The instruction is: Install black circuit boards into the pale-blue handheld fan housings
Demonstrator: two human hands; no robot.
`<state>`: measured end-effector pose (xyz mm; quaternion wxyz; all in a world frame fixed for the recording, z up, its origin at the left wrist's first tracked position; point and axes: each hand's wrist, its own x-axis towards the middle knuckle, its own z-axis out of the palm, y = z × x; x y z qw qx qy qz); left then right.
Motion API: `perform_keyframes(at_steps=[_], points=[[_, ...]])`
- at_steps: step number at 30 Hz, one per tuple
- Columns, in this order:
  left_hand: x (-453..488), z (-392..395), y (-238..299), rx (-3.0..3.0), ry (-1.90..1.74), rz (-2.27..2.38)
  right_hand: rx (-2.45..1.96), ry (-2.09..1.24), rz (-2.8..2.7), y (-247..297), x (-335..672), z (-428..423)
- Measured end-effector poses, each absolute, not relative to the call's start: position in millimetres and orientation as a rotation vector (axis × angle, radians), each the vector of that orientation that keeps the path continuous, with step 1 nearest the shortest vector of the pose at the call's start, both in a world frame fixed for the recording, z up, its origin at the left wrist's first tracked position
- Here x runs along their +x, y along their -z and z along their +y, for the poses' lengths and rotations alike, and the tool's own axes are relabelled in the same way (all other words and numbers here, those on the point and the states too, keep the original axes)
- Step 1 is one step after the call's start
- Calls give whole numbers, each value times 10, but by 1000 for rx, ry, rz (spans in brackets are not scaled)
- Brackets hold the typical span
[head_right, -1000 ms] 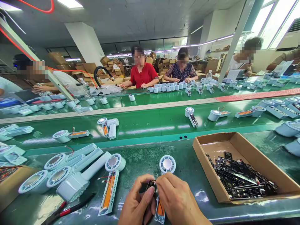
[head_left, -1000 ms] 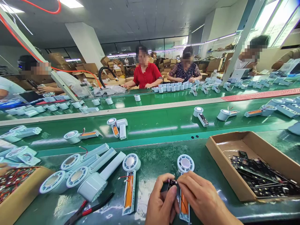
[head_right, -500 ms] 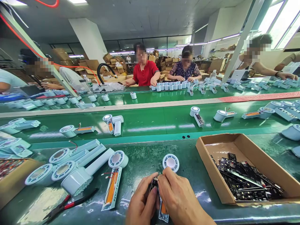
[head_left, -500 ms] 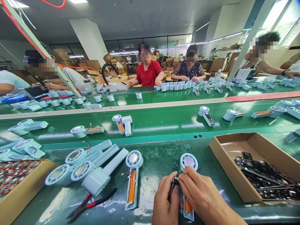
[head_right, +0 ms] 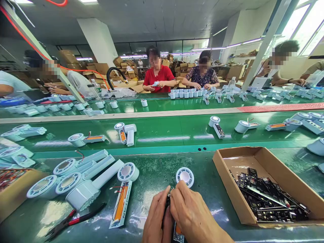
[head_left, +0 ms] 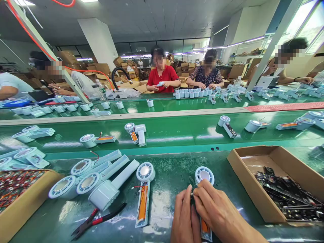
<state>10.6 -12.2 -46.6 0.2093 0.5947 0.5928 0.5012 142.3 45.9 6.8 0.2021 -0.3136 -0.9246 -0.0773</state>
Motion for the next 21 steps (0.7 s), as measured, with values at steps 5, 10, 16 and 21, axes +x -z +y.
perform_keyframes(at_steps=[5, 10, 16, 21], points=[[69, -109, 467, 1678, -1378, 1593, -865, 19, -2510, -22, 1413, 441], [-12, -66, 391, 1548, -1297, 1507, -980, -344, -2171, -253, 1598, 481], [-64, -21, 301, 1110, -1188, 1359, -1029, -590, -2179, -240, 1982, 311], [-73, -16, 197, 1055, -1168, 1344, -1017, -649, -2378, -198, 1940, 252]])
